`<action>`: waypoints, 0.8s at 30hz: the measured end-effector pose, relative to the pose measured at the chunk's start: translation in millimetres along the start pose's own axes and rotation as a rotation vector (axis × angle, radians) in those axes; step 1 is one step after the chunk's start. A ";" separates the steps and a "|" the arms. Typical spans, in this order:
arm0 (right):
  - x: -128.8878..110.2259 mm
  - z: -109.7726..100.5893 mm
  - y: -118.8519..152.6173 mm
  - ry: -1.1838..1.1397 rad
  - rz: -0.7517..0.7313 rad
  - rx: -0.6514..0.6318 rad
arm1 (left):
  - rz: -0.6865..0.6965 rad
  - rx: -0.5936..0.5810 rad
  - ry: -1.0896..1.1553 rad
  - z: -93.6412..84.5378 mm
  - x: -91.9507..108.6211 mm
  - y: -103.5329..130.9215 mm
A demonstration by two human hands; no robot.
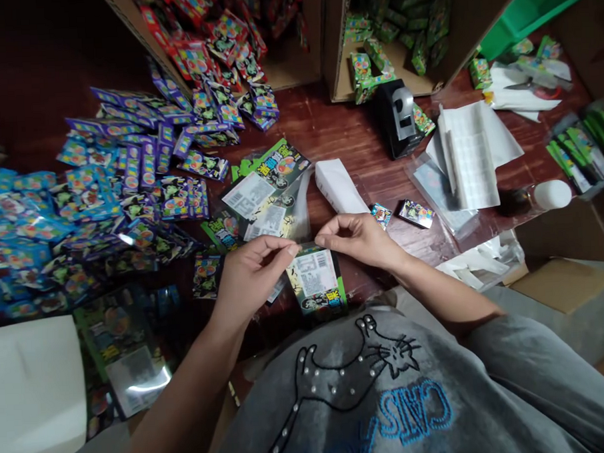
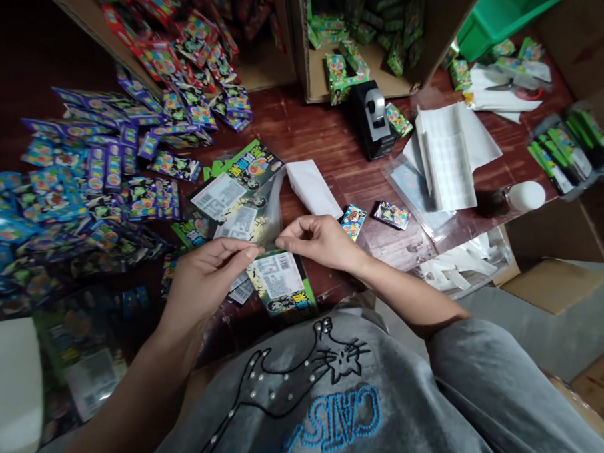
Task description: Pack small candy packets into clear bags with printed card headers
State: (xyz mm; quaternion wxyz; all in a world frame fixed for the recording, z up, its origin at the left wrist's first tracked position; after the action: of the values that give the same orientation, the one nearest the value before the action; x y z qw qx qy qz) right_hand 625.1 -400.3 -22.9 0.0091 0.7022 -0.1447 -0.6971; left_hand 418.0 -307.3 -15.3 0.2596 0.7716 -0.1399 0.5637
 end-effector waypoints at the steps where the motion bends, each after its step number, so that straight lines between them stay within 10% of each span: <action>1: 0.2 -1.8 -0.4 -0.013 0.007 -0.015 | 0.007 -0.019 -0.028 -0.8 0.7 -1.0; 8: -5.1 -23.7 16.9 0.202 -0.318 -0.171 | 0.133 -0.119 -0.142 -6.2 -10.4 1.0; 11: -3.8 -32.6 19.3 0.553 -0.447 0.055 | 0.139 -0.114 -0.248 -2.6 -14.7 -5.6; 15: 16.5 -47.2 -4.2 1.010 -0.227 0.439 | 0.355 -0.196 -0.494 6.3 -3.9 -33.4; 20: 21.5 -83.2 -36.9 0.645 -0.175 0.316 | 0.646 -0.077 -0.544 15.4 41.1 -90.8; 24: -3.8 -107.9 -39.9 0.268 -0.249 0.111 | 0.489 -0.189 -0.244 35.7 60.6 -126.1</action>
State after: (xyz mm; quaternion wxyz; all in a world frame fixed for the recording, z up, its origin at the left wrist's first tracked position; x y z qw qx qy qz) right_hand 738.7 -381.7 -24.7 -0.0969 0.8006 -0.0926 -0.5841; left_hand 530.3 -218.4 3.0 0.1679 0.7495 -0.4041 0.4968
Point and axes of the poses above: each hand's wrist, its own y-axis away from the middle knuckle, its own z-axis out of the palm, x = y × z, the point moved 2 cm from there along -y, towards the middle knuckle, and after that the axes turned 2 degrees about x, right-handed, at the moved point
